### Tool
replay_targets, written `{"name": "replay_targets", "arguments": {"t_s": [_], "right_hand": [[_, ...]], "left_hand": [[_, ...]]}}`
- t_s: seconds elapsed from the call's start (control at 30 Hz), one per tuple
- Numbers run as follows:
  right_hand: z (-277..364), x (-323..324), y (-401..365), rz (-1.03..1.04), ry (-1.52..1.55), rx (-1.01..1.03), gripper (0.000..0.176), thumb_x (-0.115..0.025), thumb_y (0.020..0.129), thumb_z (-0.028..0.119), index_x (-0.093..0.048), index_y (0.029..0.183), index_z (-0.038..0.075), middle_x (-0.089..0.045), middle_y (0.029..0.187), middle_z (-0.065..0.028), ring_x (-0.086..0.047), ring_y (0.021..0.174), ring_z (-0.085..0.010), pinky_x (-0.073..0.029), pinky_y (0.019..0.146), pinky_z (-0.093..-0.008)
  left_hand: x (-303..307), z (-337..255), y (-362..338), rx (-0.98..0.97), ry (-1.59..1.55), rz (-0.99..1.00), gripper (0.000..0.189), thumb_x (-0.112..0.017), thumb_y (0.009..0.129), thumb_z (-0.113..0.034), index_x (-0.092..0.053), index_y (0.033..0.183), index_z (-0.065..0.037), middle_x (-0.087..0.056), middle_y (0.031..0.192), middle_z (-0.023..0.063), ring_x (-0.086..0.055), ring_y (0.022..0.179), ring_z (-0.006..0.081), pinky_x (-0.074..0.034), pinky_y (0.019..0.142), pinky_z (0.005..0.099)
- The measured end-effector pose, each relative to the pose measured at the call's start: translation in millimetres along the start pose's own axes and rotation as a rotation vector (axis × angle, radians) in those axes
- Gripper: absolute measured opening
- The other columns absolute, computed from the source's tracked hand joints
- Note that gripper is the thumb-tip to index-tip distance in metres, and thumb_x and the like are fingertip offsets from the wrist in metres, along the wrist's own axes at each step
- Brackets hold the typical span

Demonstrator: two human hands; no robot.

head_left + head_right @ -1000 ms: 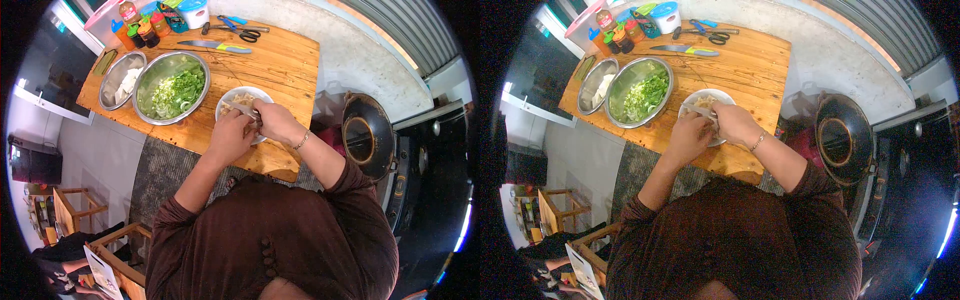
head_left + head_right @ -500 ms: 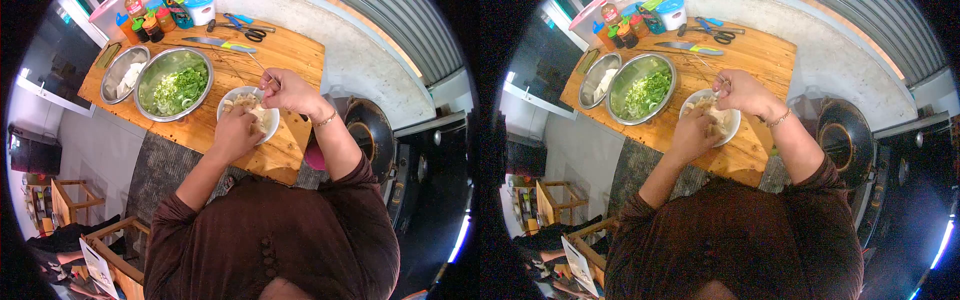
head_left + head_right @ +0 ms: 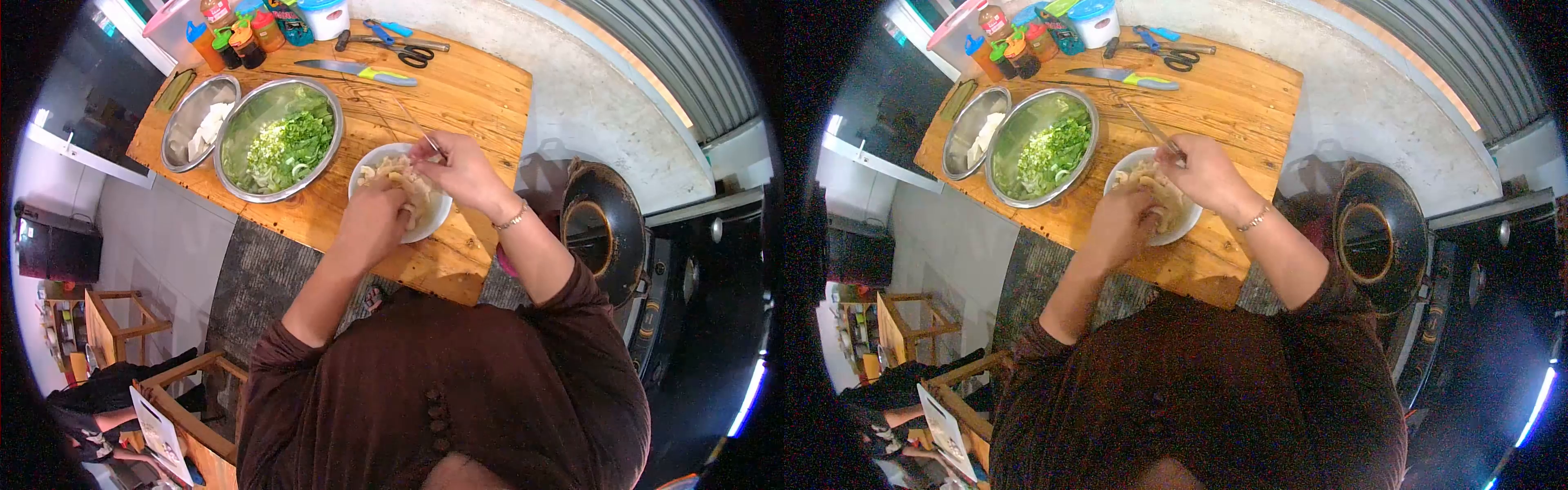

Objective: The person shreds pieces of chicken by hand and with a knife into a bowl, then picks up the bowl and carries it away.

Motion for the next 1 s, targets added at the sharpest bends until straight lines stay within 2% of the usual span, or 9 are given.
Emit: {"name": "replay_targets", "arguments": {"t_s": [0.07,0.13,0.17,0.23,0.37,0.47,0.67,0.87,1.0], "right_hand": [[-2.2,4.4,-11.9,0.046,-0.029,-0.035,0.013,-0.068,0.082,0.006,-0.065,0.092,-0.002,-0.066,0.080,-0.0044,-0.058,0.072,-0.0097,-0.049,0.067,-0.0257],[-15.6,-3.3,-20.9,0.131,0.092,-0.033,0.014,-0.069,0.080,0.008,-0.066,0.090,-0.001,-0.066,0.078,-0.0057,-0.058,0.070,-0.0107,-0.048,0.066,-0.0266],[-19.2,-6.8,-24.2,0.167,-0.001,-0.042,0.017,-0.070,0.079,0.009,-0.066,0.091,-0.001,-0.066,0.079,-0.0070,-0.059,0.071,-0.0118,-0.049,0.067,-0.0276],[-15.6,-13.6,-27.8,0.237,-0.189,-0.060,0.021,-0.072,0.075,0.010,-0.066,0.092,-0.002,-0.067,0.081,-0.0096,-0.061,0.073,-0.0140,-0.050,0.069,-0.0295],[-17.7,-21.0,-31.0,0.192,-0.146,-0.042,0.027,-0.073,0.071,0.009,-0.066,0.094,-0.002,-0.069,0.086,-0.0128,-0.065,0.079,-0.0204,-0.051,0.074,-0.0334],[-14.3,-25.0,-29.9,0.167,-0.269,-0.035,0.033,-0.074,0.069,0.014,-0.065,0.097,-0.001,-0.069,0.090,-0.0160,-0.067,0.084,-0.0287,-0.052,0.076,-0.0373],[8.8,-37.0,-26.8,0.105,-0.493,-0.119,0.034,-0.072,0.068,0.016,-0.060,0.095,-0.001,-0.066,0.089,-0.0228,-0.065,0.085,-0.0384,-0.052,0.075,-0.0455],[7.5,-50.4,-21.9,0.058,-0.567,-0.106,0.027,-0.062,0.071,0.005,-0.057,0.096,-0.004,-0.066,0.085,-0.0245,-0.066,0.084,-0.0397,-0.052,0.072,-0.0468],[5.4,-54.6,-23.0,0.013,-0.582,-0.071,0.025,-0.061,0.072,0.003,-0.057,0.096,-0.004,-0.066,0.084,-0.0248,-0.066,0.082,-0.0400,-0.052,0.070,-0.0473]], "left_hand": [[8.4,5.4,-0.2,-0.012,-0.105,-0.087,0.022,-0.071,0.070,-0.010,-0.068,0.090,-0.001,-0.064,0.084,0.0195,-0.062,0.080,0.0397,-0.051,0.073,0.0445],[14.0,9.7,0.5,0.055,-0.100,-0.061,0.021,-0.070,0.070,-0.007,-0.068,0.090,-0.001,-0.065,0.087,0.0198,-0.064,0.081,0.0380,-0.052,0.073,0.0426],[16.0,10.2,0.6,0.089,-0.098,-0.045,0.021,-0.069,0.070,-0.006,-0.068,0.090,0.000,-0.066,0.088,0.0200,-0.064,0.081,0.0371,-0.052,0.073,0.0416],[19.4,7.1,2.4,0.180,-0.217,-0.016,0.020,-0.067,0.071,-0.004,-0.067,0.091,0.000,-0.067,0.086,0.0174,-0.066,0.076,0.0300,-0.052,0.069,0.0364],[13.0,16.5,4.9,0.334,-0.625,0.004,0.018,-0.065,0.073,-0.001,-0.066,0.091,0.000,-0.068,0.081,0.0098,-0.063,0.068,0.0139,-0.050,0.062,0.0272],[21.4,16.4,7.0,0.286,-0.611,-0.050,0.018,-0.064,0.074,0.000,-0.066,0.091,0.001,-0.066,0.077,0.0052,-0.059,0.068,0.0081,-0.048,0.060,0.0246],[32.7,13.3,5.0,0.213,-0.173,-0.200,0.021,-0.062,0.072,0.003,-0.065,0.092,0.004,-0.066,0.077,0.0140,-0.063,0.067,0.0194,-0.050,0.063,0.0310],[23.9,16.8,-1.4,0.262,-0.227,-0.192,0.018,-0.064,0.070,-0.001,-0.064,0.087,0.004,-0.066,0.084,0.0215,-0.064,0.081,0.0387,-0.051,0.074,0.0438],[21.5,21.2,-4.6,0.215,-0.140,-0.169,0.020,-0.066,0.074,-0.006,-0.066,0.092,0.003,-0.067,0.083,0.0198,-0.067,0.076,0.0318,-0.053,0.070,0.0385]]}}
Point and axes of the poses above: each hand's wrist, its own y-axis towards the middle knuckle, its own x-axis out of the back of the hand, z = x × y, the point moved 2 cm from there along y, towards the middle knuckle
